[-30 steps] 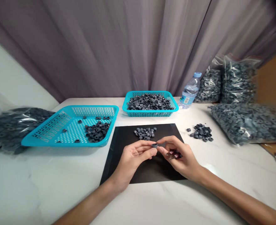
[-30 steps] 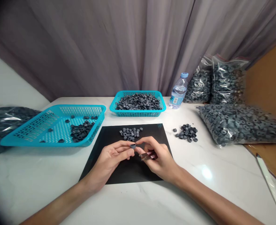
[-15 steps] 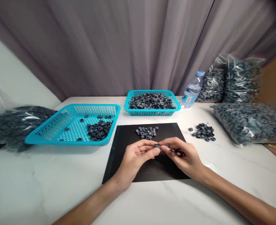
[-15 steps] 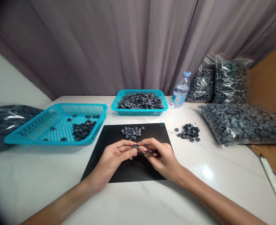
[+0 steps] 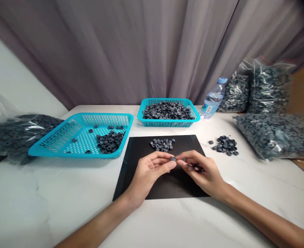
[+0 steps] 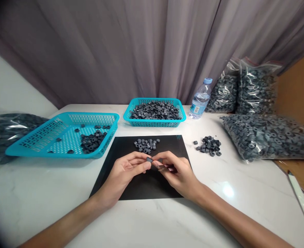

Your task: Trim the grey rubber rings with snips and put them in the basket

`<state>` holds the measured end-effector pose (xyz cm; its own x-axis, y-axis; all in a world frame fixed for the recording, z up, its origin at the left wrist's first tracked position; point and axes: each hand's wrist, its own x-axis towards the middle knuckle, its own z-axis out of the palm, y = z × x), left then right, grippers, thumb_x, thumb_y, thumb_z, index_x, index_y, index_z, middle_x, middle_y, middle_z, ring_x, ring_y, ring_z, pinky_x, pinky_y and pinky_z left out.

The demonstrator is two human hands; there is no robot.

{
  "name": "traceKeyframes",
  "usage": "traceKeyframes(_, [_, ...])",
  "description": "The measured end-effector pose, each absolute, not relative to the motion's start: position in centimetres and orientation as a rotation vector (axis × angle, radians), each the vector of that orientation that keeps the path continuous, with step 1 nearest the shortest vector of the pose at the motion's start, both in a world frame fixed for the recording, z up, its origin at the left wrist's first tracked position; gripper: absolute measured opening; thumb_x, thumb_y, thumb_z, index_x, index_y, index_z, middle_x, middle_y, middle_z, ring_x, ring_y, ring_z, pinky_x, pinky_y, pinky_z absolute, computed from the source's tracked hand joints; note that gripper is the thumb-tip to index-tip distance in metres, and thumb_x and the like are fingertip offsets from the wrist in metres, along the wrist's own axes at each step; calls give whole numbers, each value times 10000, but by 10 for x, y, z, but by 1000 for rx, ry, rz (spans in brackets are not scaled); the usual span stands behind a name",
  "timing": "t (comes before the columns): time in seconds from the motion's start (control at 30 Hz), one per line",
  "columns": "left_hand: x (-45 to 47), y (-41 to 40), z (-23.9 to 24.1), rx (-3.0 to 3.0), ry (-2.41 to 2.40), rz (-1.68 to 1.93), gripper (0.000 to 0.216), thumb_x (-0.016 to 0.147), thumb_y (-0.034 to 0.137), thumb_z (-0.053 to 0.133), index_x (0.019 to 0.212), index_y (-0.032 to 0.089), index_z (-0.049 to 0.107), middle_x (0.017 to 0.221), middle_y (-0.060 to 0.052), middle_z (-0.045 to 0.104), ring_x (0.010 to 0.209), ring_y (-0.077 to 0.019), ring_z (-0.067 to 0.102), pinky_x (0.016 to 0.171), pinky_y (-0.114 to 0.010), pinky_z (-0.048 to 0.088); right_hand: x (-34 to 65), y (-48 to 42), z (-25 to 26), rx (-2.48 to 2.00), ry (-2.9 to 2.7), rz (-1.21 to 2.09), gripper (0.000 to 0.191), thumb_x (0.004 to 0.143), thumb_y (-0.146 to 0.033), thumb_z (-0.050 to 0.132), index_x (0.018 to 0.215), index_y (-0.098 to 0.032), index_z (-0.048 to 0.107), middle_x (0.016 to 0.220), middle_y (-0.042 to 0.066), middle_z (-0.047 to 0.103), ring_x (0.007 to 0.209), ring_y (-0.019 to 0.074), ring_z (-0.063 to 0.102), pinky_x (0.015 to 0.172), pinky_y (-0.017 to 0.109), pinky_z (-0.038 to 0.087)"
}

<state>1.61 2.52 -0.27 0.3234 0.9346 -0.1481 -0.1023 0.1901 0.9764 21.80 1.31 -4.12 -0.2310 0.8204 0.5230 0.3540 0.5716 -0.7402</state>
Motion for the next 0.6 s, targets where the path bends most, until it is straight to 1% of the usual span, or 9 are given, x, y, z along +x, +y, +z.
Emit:
traceKeyframes(0.1, [16, 25, -4, 1118, 953, 917, 275, 785, 300, 868, 1011, 171, 780, 935, -67, 797, 891, -195, 725, 809, -267, 531, 217, 13, -42, -965, -1801, 584, 139, 1019, -315, 585, 1101, -215, 639, 576, -77, 449, 485, 94, 356, 457, 231, 323])
traceKeyframes(0.17, [17, 25, -4, 1112, 947, 922, 269, 783, 299, 871, 1005, 174, 783, 921, -58, 793, 879, -183, 719, 803, -256, 527, 216, 13, -42, -986, -1773, 576, 127, 1021, -315, 579, 1077, -216, 636, 593, -70, 474, 488, 95, 373, 456, 233, 325])
traceKeyframes(0.23, [17, 26, -5, 1104, 940, 927, 268, 782, 299, 873, 1003, 176, 784, 916, -55, 791, 880, -182, 716, 798, -253, 526, 215, 13, -40, -1028, -1749, 562, 134, 1026, -322, 564, 991, -212, 633, 632, -50, 527, 501, 94, 406, 460, 233, 335])
traceKeyframes(0.3, [16, 26, -5, 1097, 933, 932, 271, 782, 298, 874, 1008, 178, 784, 926, -56, 792, 893, -187, 716, 800, -255, 525, 215, 14, -37, -1087, -1740, 543, 204, 1027, -344, 561, 887, -206, 615, 656, -36, 550, 518, 94, 429, 475, 236, 350])
traceKeyframes(0.37, [16, 27, -5, 1095, 928, 930, 273, 786, 298, 872, 1016, 181, 782, 953, -61, 798, 919, -192, 718, 810, -256, 523, 216, 14, -33, -1124, -1750, 530, 255, 1036, -366, 540, 851, -202, 604, 683, -22, 566, 544, 103, 454, 505, 244, 374])
traceKeyframes(0.43, [17, 27, -5, 1102, 925, 924, 270, 796, 303, 865, 1021, 182, 777, 996, -72, 806, 953, -198, 717, 820, -256, 520, 216, 14, -30, -1101, -1777, 509, 271, 1062, -361, 474, 901, -198, 618, 770, 7, 611, 624, 123, 526, 582, 258, 426])
traceKeyframes(0.5, [17, 27, -4, 1113, 926, 919, 260, 806, 304, 857, 1019, 181, 770, 1028, -81, 809, 981, -204, 715, 824, -257, 519, 217, 14, -28, -1053, -1808, 477, 283, 1086, -324, 396, 1003, -195, 634, 863, 35, 634, 737, 149, 588, 681, 279, 467])
traceKeyframes(0.57, [17, 26, -4, 1119, 929, 924, 251, 811, 298, 854, 1014, 181, 765, 1030, -81, 806, 990, -204, 712, 831, -259, 520, 217, 14, -28, -1028, -1832, 459, 280, 1090, -293, 376, 1087, -193, 637, 908, 49, 629, 819, 167, 611, 745, 297, 481])
traceKeyframes(0.6, [17, 26, -4, 1119, 931, 929, 250, 806, 294, 857, 1009, 181, 764, 1020, -76, 802, 986, -201, 710, 834, -258, 522, 217, 14, -28, -1027, -1842, 462, 271, 1089, -282, 382, 1113, -191, 636, 916, 51, 624, 829, 169, 612, 751, 300, 482])
